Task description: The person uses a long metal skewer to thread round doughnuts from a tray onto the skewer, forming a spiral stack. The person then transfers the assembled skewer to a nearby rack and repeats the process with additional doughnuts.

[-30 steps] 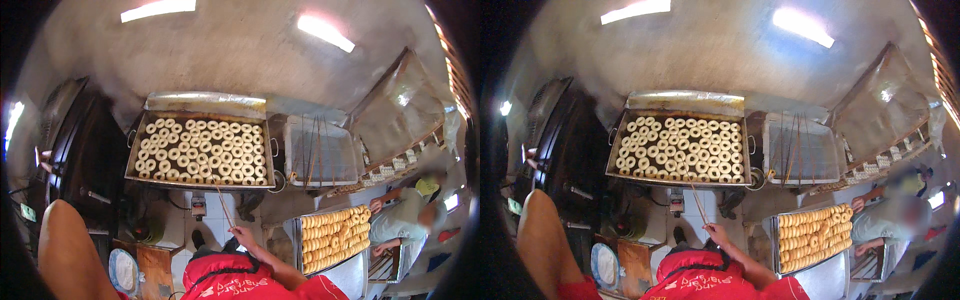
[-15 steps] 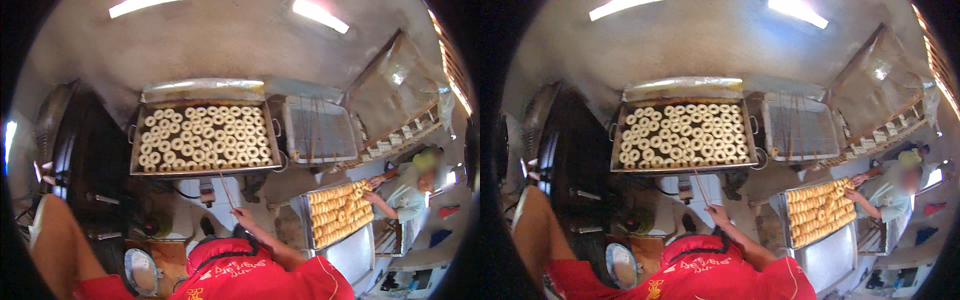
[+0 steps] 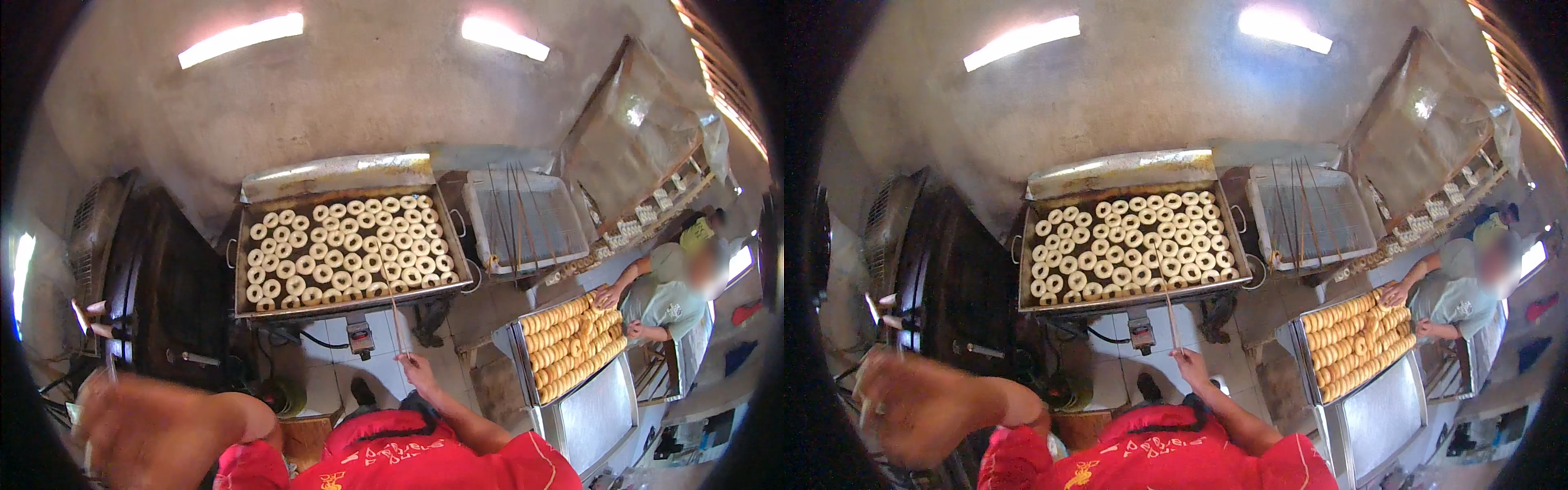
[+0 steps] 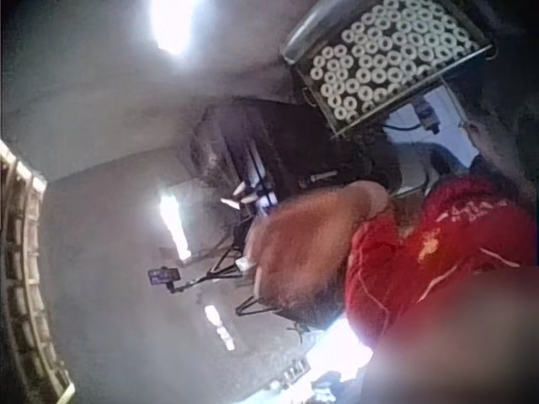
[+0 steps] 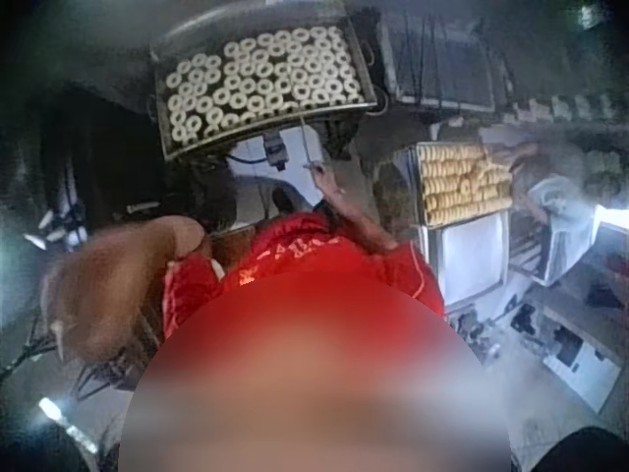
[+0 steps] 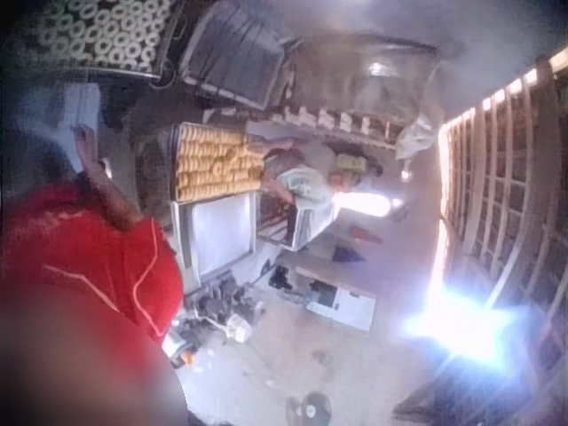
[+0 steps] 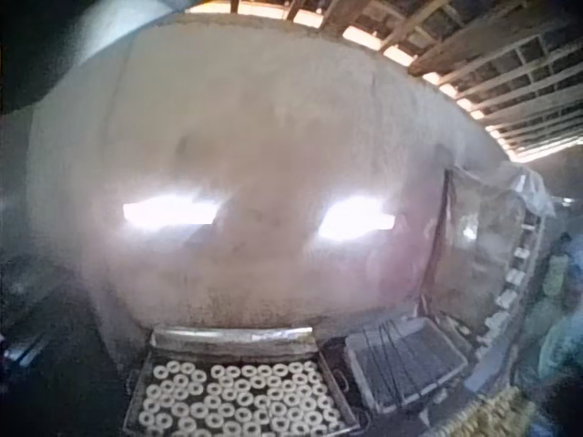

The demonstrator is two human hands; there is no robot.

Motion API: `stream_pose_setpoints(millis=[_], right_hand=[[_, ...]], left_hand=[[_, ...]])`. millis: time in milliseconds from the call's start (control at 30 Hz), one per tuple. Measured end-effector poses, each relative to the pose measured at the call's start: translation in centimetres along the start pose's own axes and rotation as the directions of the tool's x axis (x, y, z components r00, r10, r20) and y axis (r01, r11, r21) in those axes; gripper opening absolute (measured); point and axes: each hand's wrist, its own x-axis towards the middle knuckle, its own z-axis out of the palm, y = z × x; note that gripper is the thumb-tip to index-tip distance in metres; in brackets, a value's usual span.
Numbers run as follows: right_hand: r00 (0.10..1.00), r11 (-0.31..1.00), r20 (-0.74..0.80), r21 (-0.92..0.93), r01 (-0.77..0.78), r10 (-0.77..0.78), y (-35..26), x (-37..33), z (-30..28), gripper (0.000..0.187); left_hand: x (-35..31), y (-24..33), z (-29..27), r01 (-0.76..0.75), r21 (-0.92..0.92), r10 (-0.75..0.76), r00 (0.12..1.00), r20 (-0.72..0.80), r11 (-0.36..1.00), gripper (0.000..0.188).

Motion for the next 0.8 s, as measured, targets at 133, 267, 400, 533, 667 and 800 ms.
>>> stream_pose_setpoints(millis=[133,267,400,533,667,800], right_hand=[[0.994,0.975,0.106,0.22,-0.013,-0.011,-6.2,-2.7,0.5,0.03],[0.975,0.975,0.156,0.181,0.129,-0.158,-7.5,-3.9,1.7,0.03],[0.934,0.929,0.136,0.224,0.296,-0.331,-2.4,-3.5,1.8,0.031],[0.931,0.953,0.235,0.186,0.238,-0.278,-1.5,-6.0,0.4,0.031],[0.969,0.97,0.05,0.019,0.242,-0.243,-1.7,-8.3,-2.3,0.028],[0.952,0.961,-0.145,-0.107,0.257,-0.27,-0.1,-8.5,-6.9,0.021]], left_hand=[[-23.1,1.4,-11.3,0.601,0.787,-0.99,0.081,0.114,0.139,0.021],[-35.9,8.5,-24.1,0.584,0.788,-0.895,-0.434,0.099,-0.196,0.039],[-37.4,12.9,-23.3,0.551,0.705,-0.809,-0.586,-0.053,-0.446,0.034],[-37.6,14.7,-25.1,0.44,0.797,-0.816,-0.567,-0.11,-0.413,0.025],[-38.4,15.1,-28.5,0.476,0.685,-0.819,-0.465,-0.335,-0.551,0.021],[-36.3,13.1,-31.6,0.616,0.408,-0.719,-0.419,-0.554,-0.674,0.018]])
